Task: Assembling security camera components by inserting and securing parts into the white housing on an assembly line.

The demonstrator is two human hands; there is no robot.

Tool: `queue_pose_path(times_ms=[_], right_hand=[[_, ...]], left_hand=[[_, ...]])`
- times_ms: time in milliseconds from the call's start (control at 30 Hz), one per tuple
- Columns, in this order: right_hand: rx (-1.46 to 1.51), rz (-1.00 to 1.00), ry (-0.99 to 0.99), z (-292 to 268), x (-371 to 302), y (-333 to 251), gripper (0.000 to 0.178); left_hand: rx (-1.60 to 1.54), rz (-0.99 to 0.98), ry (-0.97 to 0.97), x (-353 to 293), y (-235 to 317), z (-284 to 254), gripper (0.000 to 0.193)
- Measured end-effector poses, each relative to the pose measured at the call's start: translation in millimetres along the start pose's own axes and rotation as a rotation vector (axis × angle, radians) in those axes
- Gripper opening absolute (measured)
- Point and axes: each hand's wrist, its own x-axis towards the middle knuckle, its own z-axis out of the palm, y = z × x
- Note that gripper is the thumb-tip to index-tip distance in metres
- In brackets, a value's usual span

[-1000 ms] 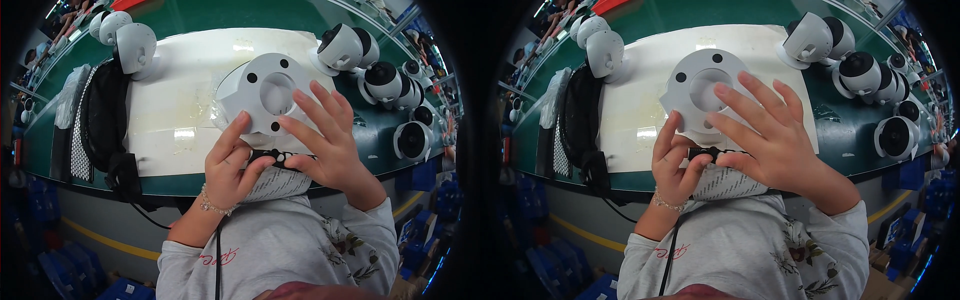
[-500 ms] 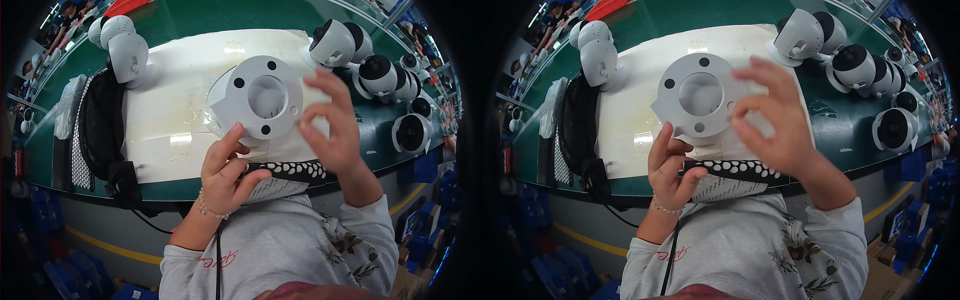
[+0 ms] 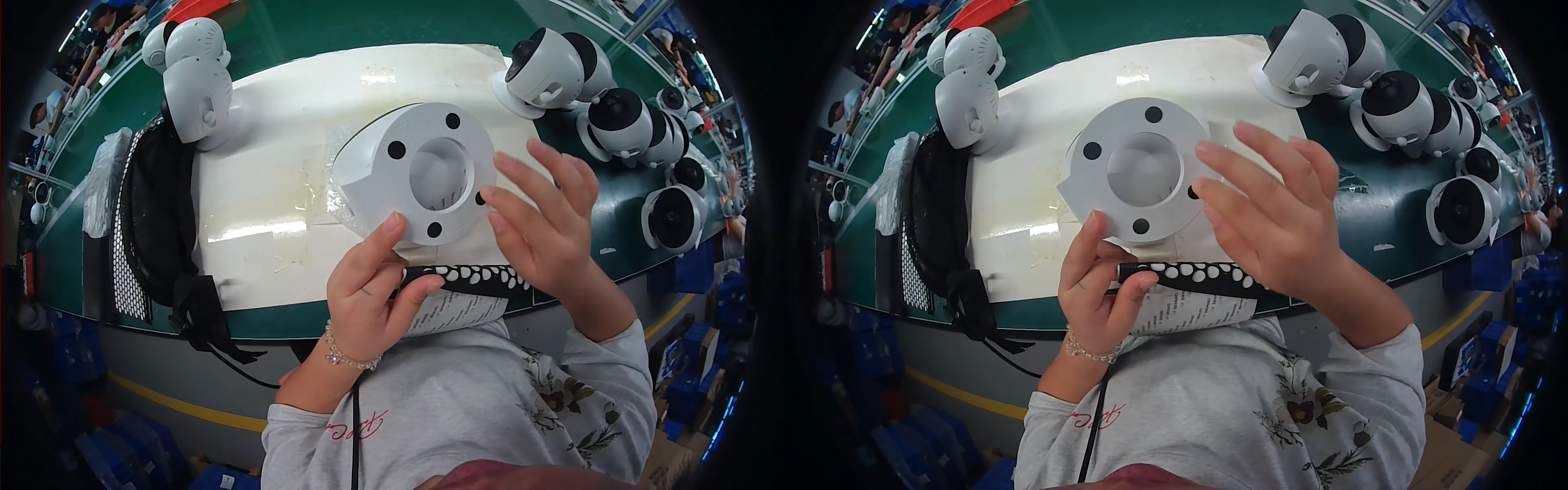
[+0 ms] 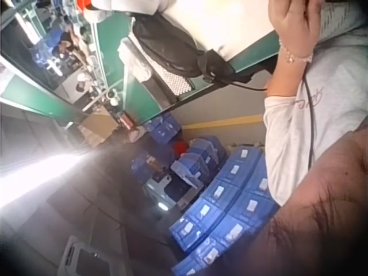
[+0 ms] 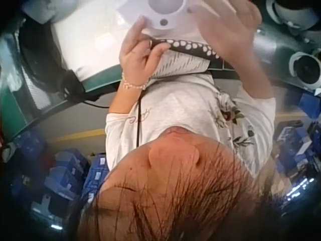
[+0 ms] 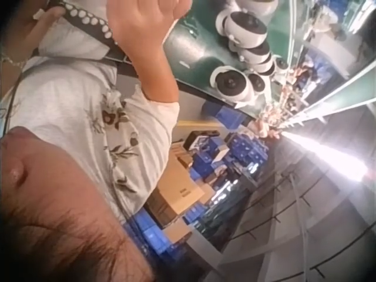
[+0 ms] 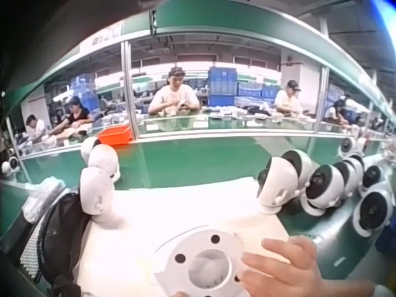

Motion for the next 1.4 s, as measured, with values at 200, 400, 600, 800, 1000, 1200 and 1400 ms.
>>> queue_pose_path(times_ms=[200, 400, 600, 800, 1000, 1200, 1400], right_hand=[[0.080, 0.028, -0.163, -24.9, 20.4, 0.9, 0.029], [0.395, -0.005, 0.091, 3.9, 79.7, 18.2, 0.035], [0.655, -0.109, -0.448, 0.3, 122.0, 27.3, 0.023], [0.767, 0.365, -0.309, 54.6, 185.3, 73.5, 0.022], [-0.257, 0.128, 0.003, 215.5, 178.9, 122.2, 0.012], [-0.274, 0.190, -0.337, 228.3, 183.0, 119.0, 0.018], [0.191, 0.003, -0.598, 230.4, 246.8, 31.1, 0.034]], left_hand=[[-0.013, 0.015, 0.000, 1.0, -0.1, -0.9, 0.028], [-0.069, 0.039, -0.040, 1.5, -0.9, -8.5, 0.027], [-0.196, -0.125, -0.030, -2.5, 0.9, -52.0, 0.026], [-0.210, -0.277, 0.085, -10.7, -18.6, -63.6, 0.023], [-0.243, -0.292, -0.039, -8.0, -18.7, -69.7, 0.032], [-0.243, -0.221, -0.079, -11.6, -20.6, -83.1, 0.031], [-0.250, -0.226, -0.065, -14.4, -23.1, -83.3, 0.029]])
